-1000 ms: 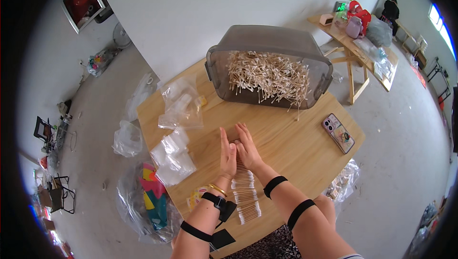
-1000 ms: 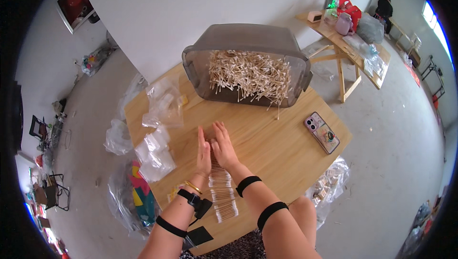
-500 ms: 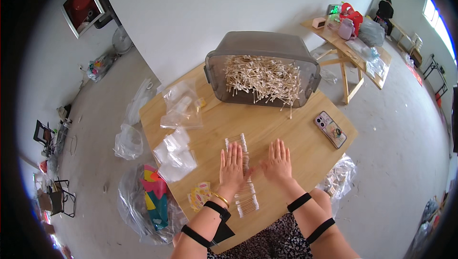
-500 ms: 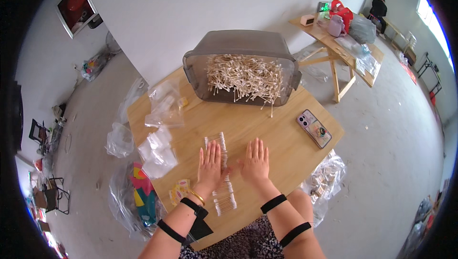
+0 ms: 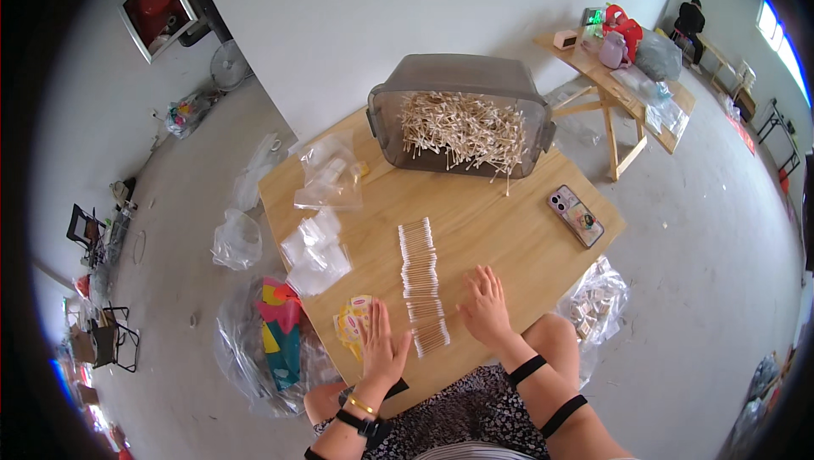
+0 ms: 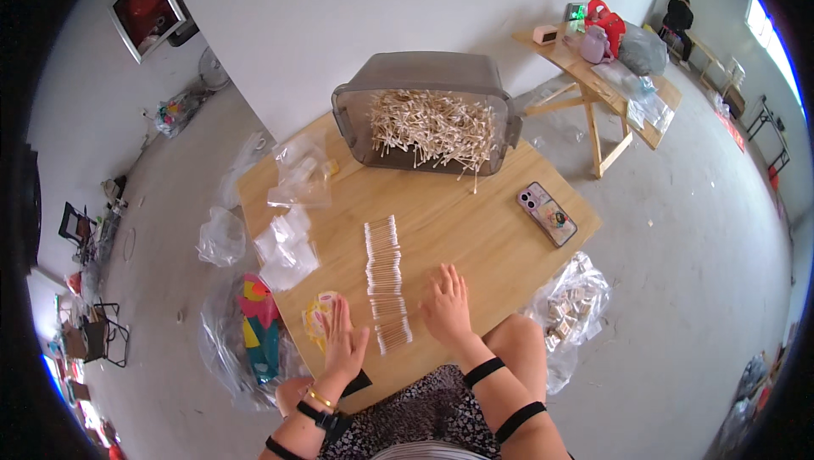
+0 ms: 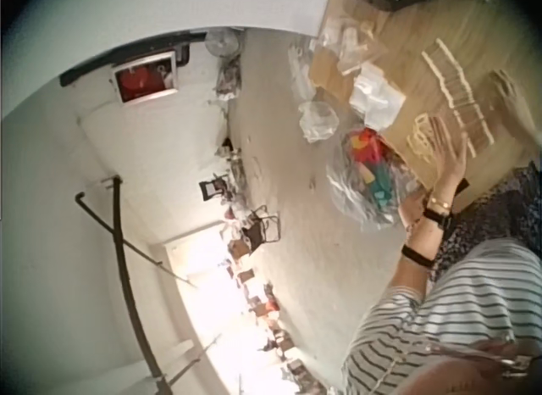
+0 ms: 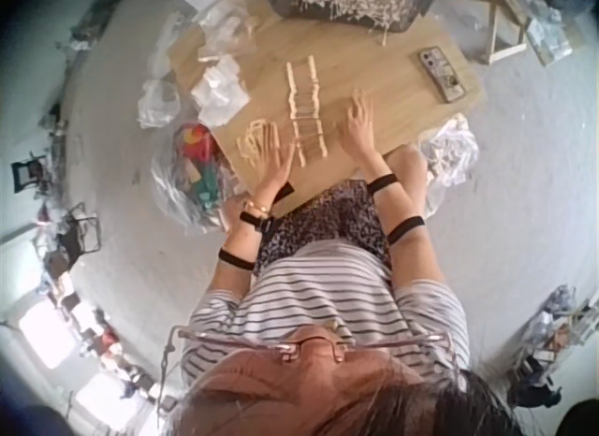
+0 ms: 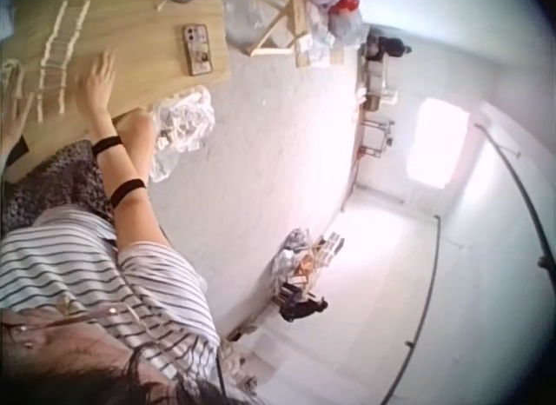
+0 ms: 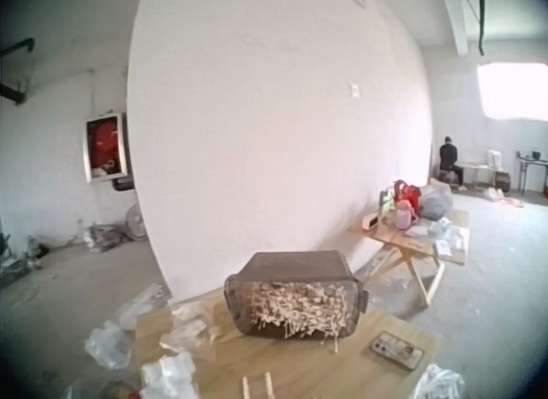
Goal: Organizing and aligning cotton swabs on a table, then placing them into small plastic bags.
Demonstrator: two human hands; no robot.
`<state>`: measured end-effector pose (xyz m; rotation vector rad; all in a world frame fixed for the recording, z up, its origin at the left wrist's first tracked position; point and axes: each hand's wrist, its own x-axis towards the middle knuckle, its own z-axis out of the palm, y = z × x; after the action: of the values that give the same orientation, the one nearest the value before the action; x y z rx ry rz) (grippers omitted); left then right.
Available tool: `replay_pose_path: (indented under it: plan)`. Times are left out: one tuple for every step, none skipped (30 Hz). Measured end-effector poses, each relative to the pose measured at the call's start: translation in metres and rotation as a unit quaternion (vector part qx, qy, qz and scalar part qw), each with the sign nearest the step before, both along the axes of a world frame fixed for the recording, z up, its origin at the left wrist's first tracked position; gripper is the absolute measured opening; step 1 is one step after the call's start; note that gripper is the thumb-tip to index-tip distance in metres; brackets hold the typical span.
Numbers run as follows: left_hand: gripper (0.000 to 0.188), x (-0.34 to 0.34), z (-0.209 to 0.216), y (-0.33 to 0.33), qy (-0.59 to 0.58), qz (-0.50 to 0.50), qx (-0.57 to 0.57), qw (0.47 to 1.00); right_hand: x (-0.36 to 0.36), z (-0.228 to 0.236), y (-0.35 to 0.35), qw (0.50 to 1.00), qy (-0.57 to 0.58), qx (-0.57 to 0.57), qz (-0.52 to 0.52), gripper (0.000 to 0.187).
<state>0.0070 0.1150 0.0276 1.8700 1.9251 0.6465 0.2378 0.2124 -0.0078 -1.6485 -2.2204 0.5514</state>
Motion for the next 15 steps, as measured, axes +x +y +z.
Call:
replay_pose_path:
  plan:
    - [0.075, 0.0, 0.002, -0.021, 0.012, 0.007, 0.01, 1.0, -0.001, 0.004, -0.008, 1.0, 0.027, -0.002, 0.003, 0.066]
    - [0.075, 0.001, 0.008, -0.04, 0.01, 0.012, 0.012, 1.0, -0.001, 0.006, -0.016, 0.999, 0.053, -0.005, 0.006, 0.062]
    - [0.066, 0.003, 0.014, -0.058, 0.008, 0.003, 0.009, 1.0, 0.001, 0.008, -0.024, 0.999, 0.051, -0.002, 0.011, 0.062]
    - [0.06, 0.002, 0.019, -0.075, 0.009, 0.001, 0.006, 1.0, 0.002, 0.009, -0.033, 0.997, 0.07, 0.006, 0.008, 0.059]
    - [0.06, 0.0, 0.021, -0.091, 0.011, 0.013, 0.01, 1.0, 0.003, 0.01, -0.041, 0.996, 0.089, 0.015, 0.005, 0.056]
    - [0.052, -0.004, 0.021, -0.105, 0.008, 0.024, 0.016, 1.0, 0.004, 0.011, -0.047, 0.996, 0.09, 0.018, 0.017, 0.056]
    - [0.046, -0.007, 0.021, -0.117, 0.004, 0.034, 0.024, 0.999, 0.009, 0.012, -0.053, 0.995, 0.091, 0.031, 0.017, 0.054]
    - [0.037, -0.011, 0.02, -0.126, 0.017, 0.057, 0.055, 0.997, 0.012, 0.012, -0.058, 0.995, 0.092, 0.045, 0.017, 0.052]
    - [0.037, -0.016, 0.02, -0.135, 0.017, 0.069, 0.06, 0.996, 0.016, 0.013, -0.065, 0.994, 0.092, 0.049, 0.029, 0.052]
    - [0.035, -0.022, 0.022, -0.143, 0.026, 0.089, 0.058, 0.994, 0.019, 0.013, -0.072, 0.994, 0.096, 0.044, 0.025, 0.051]
    - [0.034, -0.028, 0.023, -0.152, 0.036, 0.111, 0.059, 0.991, 0.021, 0.014, -0.078, 0.994, 0.101, 0.041, 0.022, 0.051]
    - [0.035, -0.037, 0.015, -0.161, 0.049, 0.133, 0.062, 0.988, 0.024, 0.014, -0.084, 0.993, 0.1, 0.047, 0.034, 0.051]
    - [0.035, -0.043, 0.012, -0.169, 0.048, 0.143, 0.067, 0.986, 0.025, 0.014, -0.091, 0.995, 0.082, 0.039, 0.035, 0.05]
    - [0.037, -0.047, 0.009, -0.177, 0.053, 0.178, 0.048, 0.981, 0.027, 0.014, -0.096, 0.997, 0.063, 0.031, 0.036, 0.048]
    - [0.039, -0.052, 0.005, -0.183, 0.056, 0.211, 0.029, 0.975, 0.028, 0.014, -0.1, 0.996, 0.061, 0.036, 0.045, 0.048]
